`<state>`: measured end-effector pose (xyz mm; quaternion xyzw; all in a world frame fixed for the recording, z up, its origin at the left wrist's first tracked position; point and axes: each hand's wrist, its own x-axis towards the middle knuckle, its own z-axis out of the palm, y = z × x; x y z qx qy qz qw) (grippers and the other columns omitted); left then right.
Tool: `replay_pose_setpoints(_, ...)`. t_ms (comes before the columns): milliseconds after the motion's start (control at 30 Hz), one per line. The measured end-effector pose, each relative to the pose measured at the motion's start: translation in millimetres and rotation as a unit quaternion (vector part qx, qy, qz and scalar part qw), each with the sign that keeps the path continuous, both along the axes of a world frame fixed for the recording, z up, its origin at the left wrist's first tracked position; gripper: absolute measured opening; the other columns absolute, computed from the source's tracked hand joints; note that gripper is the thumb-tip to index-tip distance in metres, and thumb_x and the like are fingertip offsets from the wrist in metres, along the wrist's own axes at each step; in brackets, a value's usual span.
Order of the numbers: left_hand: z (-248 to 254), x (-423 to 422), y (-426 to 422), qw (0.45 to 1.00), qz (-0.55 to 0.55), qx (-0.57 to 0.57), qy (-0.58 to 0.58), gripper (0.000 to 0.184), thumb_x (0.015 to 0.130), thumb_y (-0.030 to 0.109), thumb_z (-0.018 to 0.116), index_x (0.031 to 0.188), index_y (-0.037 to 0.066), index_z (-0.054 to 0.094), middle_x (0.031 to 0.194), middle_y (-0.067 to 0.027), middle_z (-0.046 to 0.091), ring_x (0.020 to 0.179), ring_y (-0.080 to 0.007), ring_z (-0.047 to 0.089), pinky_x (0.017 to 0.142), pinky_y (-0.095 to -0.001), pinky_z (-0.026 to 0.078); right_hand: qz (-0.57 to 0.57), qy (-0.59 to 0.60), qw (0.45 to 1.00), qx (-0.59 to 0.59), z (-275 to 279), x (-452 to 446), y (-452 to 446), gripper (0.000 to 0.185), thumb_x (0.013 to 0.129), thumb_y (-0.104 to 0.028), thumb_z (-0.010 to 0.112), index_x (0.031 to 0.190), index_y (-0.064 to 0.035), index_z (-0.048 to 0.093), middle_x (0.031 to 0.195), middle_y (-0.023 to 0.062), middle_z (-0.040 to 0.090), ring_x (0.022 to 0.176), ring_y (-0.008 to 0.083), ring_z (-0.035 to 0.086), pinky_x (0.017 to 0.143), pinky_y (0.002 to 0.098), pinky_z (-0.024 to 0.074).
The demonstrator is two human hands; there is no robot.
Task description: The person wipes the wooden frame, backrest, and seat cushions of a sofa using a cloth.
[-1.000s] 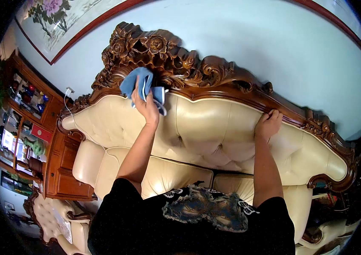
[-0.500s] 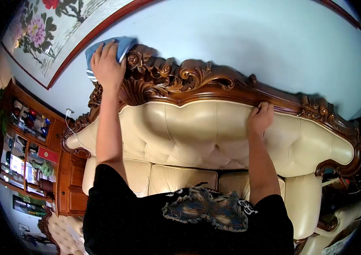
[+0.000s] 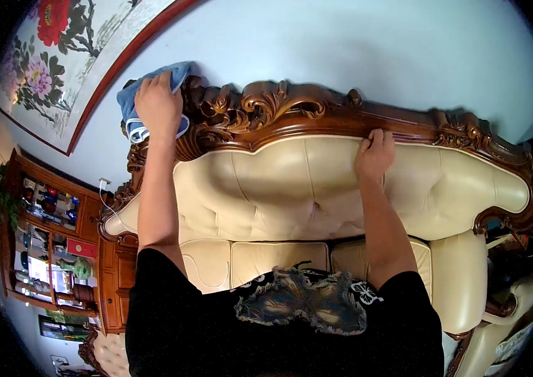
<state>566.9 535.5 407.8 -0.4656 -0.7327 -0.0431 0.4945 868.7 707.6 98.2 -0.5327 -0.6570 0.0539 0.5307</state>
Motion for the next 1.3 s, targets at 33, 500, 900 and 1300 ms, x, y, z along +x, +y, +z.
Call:
replay_pose_setpoints(33,-8.1,-3.4,3.3,0.998,-0.060,0.024,0.026,0.021,0.072,0.011,0.068,0.092,0.006,0.069,0.094,-0.0103,0.072,0.097,-0.0293,0.065,0.084,-0.0445,0.050,0.001,-0.002,1.000,0.012,-0.9,-0.2,2.3,0.013,0.076,-0.006,0.062,0.088,-0.0069,0.057,0.088,0.0134,0.051,0.083,0.0357,0.053,0.072,0.0483,0.0437)
replay_pose_setpoints(500,-70.3,29.5,32.6,0.964,-0.204,-0.151,-0.079,0.032,0.077,-0.002,0.058,0.108,0.000,0.065,0.121,-0.0159,0.068,0.119,-0.0318,0.062,0.103,-0.0415,0.048,0.018,-0.003,0.999,0.034,-2.4,2.6,6.0,0.012,0.076,-0.009,0.061,0.088,-0.0077,0.057,0.087,0.0143,0.052,0.082,0.0376,0.054,0.070,0.0496,0.0440)
replay_pose_setpoints(900,6.5,57.6,28.0,0.861,-0.170,-0.475,-0.065,0.028,0.069,0.002,0.065,0.096,0.001,0.070,0.113,-0.0156,0.070,0.117,-0.0321,0.062,0.101,-0.0437,0.047,0.010,0.016,0.998,0.061,-8.6,1.0,7.3,0.016,0.073,-0.007,0.062,0.087,-0.0093,0.055,0.087,0.0129,0.050,0.080,0.0360,0.052,0.068,0.0498,0.0429)
replay_pose_setpoints(1300,-117.2,117.4,105.1,0.906,-0.391,-0.115,-0.116,0.047,0.066,-0.005,0.069,0.113,0.001,0.067,0.115,-0.0185,0.069,0.110,-0.0351,0.066,0.098,-0.0478,0.052,0.015,0.027,0.999,0.024,-4.4,1.7,4.3,0.017,0.072,-0.007,0.063,0.086,-0.0097,0.054,0.089,0.0119,0.048,0.085,0.0349,0.051,0.073,0.0496,0.0423)
